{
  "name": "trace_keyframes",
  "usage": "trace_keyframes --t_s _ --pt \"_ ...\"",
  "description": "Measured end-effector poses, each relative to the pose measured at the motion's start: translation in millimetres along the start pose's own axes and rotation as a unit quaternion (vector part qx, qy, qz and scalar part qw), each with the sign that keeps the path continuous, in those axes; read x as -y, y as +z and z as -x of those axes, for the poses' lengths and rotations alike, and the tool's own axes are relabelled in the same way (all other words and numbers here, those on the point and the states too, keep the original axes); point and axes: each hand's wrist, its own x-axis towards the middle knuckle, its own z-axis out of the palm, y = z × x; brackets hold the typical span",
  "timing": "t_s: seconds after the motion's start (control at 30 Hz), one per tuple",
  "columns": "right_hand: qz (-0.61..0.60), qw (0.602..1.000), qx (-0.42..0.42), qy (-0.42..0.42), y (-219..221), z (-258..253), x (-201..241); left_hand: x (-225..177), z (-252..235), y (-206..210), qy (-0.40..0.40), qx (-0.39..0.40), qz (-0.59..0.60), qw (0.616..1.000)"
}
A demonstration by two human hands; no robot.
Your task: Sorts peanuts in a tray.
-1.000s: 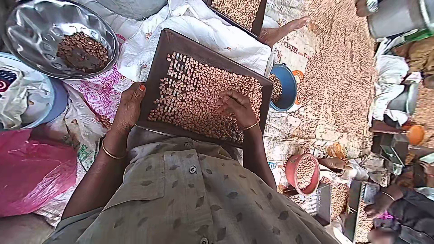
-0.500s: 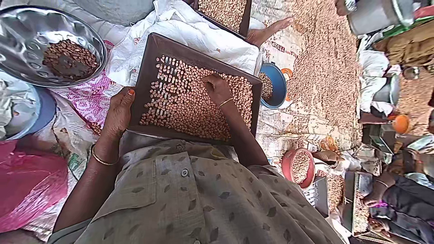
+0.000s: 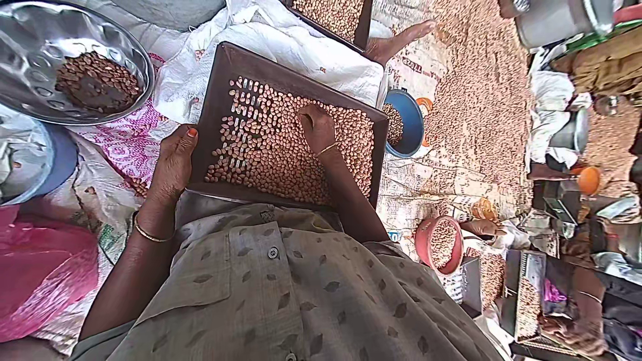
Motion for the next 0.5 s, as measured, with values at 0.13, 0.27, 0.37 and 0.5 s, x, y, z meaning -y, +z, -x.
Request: trace_keyframes --t_s 0.13,0.27,0.37,0.5 --pt "-0.159 0.985 -0.067 0.015 -23.9 3.1 -13.8 -1.1 -0.6 -0.3 0.005 0.006 0.008 1.0" --pt "-0.458 0.841 -0.261 0.117 -84.6 4.2 -29.0 0.1 -1.4 -1.1 0.014 0.012 0.009 1.0" --pt "-0.537 0.761 -0.276 0.238 -123.1 13.2 -30.6 -0.4 -0.6 -1.2 0.022 0.011 0.009 1.0" --pt "-0.349 0.91 0.136 0.178 -122.2 67.0 -1.7 -0.7 -1.0 -1.3 0.023 0.013 0.01 1.0"
